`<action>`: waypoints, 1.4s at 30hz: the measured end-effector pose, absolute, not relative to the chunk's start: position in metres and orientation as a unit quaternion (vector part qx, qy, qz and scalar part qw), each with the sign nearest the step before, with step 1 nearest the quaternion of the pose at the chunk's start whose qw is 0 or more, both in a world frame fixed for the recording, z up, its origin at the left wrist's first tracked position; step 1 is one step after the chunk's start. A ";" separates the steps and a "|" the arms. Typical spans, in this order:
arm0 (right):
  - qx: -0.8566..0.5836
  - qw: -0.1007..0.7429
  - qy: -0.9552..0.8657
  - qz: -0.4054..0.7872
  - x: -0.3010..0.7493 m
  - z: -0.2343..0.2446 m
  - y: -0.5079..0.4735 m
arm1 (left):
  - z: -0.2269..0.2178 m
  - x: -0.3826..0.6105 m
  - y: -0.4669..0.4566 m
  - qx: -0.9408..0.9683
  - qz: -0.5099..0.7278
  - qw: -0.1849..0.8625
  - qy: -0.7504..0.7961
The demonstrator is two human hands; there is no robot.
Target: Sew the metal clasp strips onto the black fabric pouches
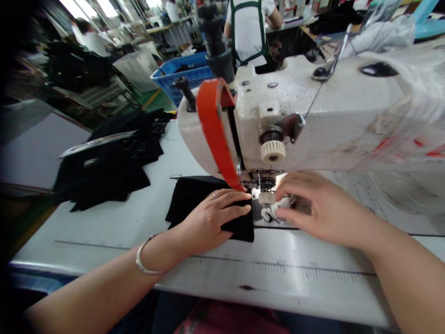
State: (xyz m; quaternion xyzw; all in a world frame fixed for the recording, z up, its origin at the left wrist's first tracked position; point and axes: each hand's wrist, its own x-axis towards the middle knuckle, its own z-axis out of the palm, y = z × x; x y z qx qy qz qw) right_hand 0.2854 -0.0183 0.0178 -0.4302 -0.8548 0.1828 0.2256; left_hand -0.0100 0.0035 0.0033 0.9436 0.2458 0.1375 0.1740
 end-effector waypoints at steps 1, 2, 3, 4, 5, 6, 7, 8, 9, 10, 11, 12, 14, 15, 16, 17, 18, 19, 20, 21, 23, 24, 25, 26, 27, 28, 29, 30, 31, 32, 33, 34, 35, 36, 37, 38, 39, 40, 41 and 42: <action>-0.407 0.203 -0.870 0.191 0.286 0.020 -0.020 | 0.003 -0.010 0.004 0.944 0.136 0.174 0.245; -0.388 0.185 -0.882 0.192 0.285 0.020 -0.021 | 0.003 -0.010 0.004 0.944 0.137 0.174 0.245; -0.379 0.179 -0.890 0.179 0.283 0.018 -0.021 | 0.003 -0.010 0.004 0.943 0.141 0.177 0.245; -0.386 0.188 -0.891 0.150 0.280 0.014 -0.019 | 0.003 -0.011 0.005 0.940 0.149 0.184 0.246; -0.406 0.204 -0.884 0.108 0.277 0.009 -0.017 | 0.003 -0.011 0.006 0.935 0.161 0.197 0.248; -0.430 0.221 -0.874 0.058 0.273 0.004 -0.015 | 0.003 -0.011 0.007 0.925 0.181 0.217 0.254; -0.451 0.234 -0.861 0.007 0.268 0.000 -0.013 | 0.004 -0.012 0.008 0.910 0.207 0.241 0.265; -0.463 0.243 -0.852 -0.036 0.263 -0.002 -0.013 | 0.005 -0.012 0.010 0.891 0.236 0.266 0.282; -0.458 0.246 -0.852 -0.060 0.258 -0.003 -0.014 | 0.006 -0.012 0.011 0.871 0.264 0.287 0.300; -0.438 0.246 -0.863 -0.062 0.254 -0.003 -0.018 | 0.006 -0.012 0.011 0.853 0.288 0.300 0.316; -0.406 0.242 -0.880 -0.043 0.250 -0.002 -0.022 | 0.007 -0.012 0.011 0.841 0.304 0.305 0.327; -0.370 0.237 -0.898 -0.011 0.246 -0.001 -0.028 | 0.008 -0.011 0.010 0.840 0.310 0.299 0.329; -0.310 0.221 -0.922 0.064 0.240 0.002 -0.039 | 0.010 -0.009 0.006 0.866 0.298 0.259 0.308; -0.293 0.215 -0.927 0.092 0.237 0.003 -0.043 | 0.010 -0.007 0.004 0.885 0.283 0.226 0.292; -0.285 0.211 -0.928 0.110 0.235 0.003 -0.045 | 0.010 -0.006 0.001 0.906 0.264 0.187 0.273; -0.282 0.210 -0.928 0.120 0.234 0.004 -0.047 | 0.010 -0.004 -0.001 0.925 0.243 0.146 0.254; -0.283 0.211 -0.928 0.123 0.232 0.004 -0.047 | 0.009 -0.003 -0.003 0.939 0.224 0.109 0.238; -0.287 0.213 -0.926 0.122 0.231 0.003 -0.047 | 0.008 -0.002 -0.004 0.948 0.208 0.081 0.226; -0.291 0.215 -0.925 0.118 0.230 0.003 -0.046 | 0.008 -0.001 -0.005 0.954 0.198 0.060 0.217; -0.295 0.218 -0.923 0.115 0.230 0.003 -0.045 | 0.007 -0.001 -0.004 0.958 0.192 0.045 0.210; -0.299 0.222 -0.921 0.110 0.228 0.004 -0.044 | 0.007 0.000 -0.002 0.960 0.190 0.028 0.204; -0.301 0.222 -0.921 0.110 0.228 0.004 -0.043 | 0.007 0.000 0.000 0.960 0.192 0.021 0.203; -0.303 0.222 -0.920 0.112 0.227 0.004 -0.043 | 0.008 0.000 0.002 0.960 0.194 0.016 0.202; -0.306 0.222 -0.919 0.113 0.227 0.004 -0.043 | 0.008 0.000 0.004 0.960 0.193 0.012 0.203; -0.311 0.220 -0.918 0.114 0.227 0.004 -0.043 | 0.008 0.001 0.006 0.960 0.191 0.011 0.206; -0.315 0.218 -0.916 0.113 0.226 0.004 -0.043 | 0.007 0.001 0.009 0.959 0.189 0.010 0.209; -0.320 0.217 -0.916 0.110 0.226 0.004 -0.043 | 0.006 0.001 0.011 0.960 0.183 0.009 0.211; -0.325 0.214 -0.915 0.106 0.226 0.003 -0.043 | 0.005 0.001 0.013 0.962 0.174 0.009 0.212; -0.330 0.213 -0.914 0.099 0.226 0.003 -0.043 | 0.004 0.001 0.015 0.963 0.165 0.010 0.213; -0.332 0.213 -0.914 0.093 0.226 0.003 -0.043 | 0.003 0.002 0.016 0.963 0.157 0.012 0.216; -0.334 0.214 -0.914 0.086 0.226 0.002 -0.044 | 0.002 0.002 0.016 0.963 0.151 0.016 0.222; -0.335 0.214 -0.914 0.081 0.226 0.002 -0.044 | 0.001 0.002 0.015 0.962 0.148 0.021 0.230; -0.335 0.214 -0.914 0.079 0.227 0.001 -0.044 | 0.001 0.001 0.014 0.958 0.152 0.026 0.241; -0.332 0.215 -0.915 0.080 0.228 0.001 -0.045 | 0.001 0.001 0.011 0.954 0.165 0.032 0.250; -0.329 0.214 -0.916 0.085 0.229 0.000 -0.045 | 0.001 0.000 0.008 0.949 0.184 0.038 0.255; -0.328 0.211 -0.916 0.091 0.230 0.000 -0.045 | 0.001 0.000 0.004 0.944 0.206 0.045 0.255; -0.328 0.208 -0.916 0.096 0.231 0.000 -0.045 | 0.001 -0.001 0.001 0.939 0.228 0.053 0.252; -0.330 0.205 -0.917 0.097 0.231 0.000 -0.045 | 0.002 -0.002 -0.002 0.936 0.245 0.061 0.245; -0.331 0.201 -0.917 0.095 0.232 0.000 -0.044 | 0.002 -0.002 -0.004 0.934 0.257 0.067 0.238; -0.332 0.198 -0.918 0.091 0.233 0.000 -0.044 | 0.002 -0.003 -0.005 0.934 0.264 0.070 0.229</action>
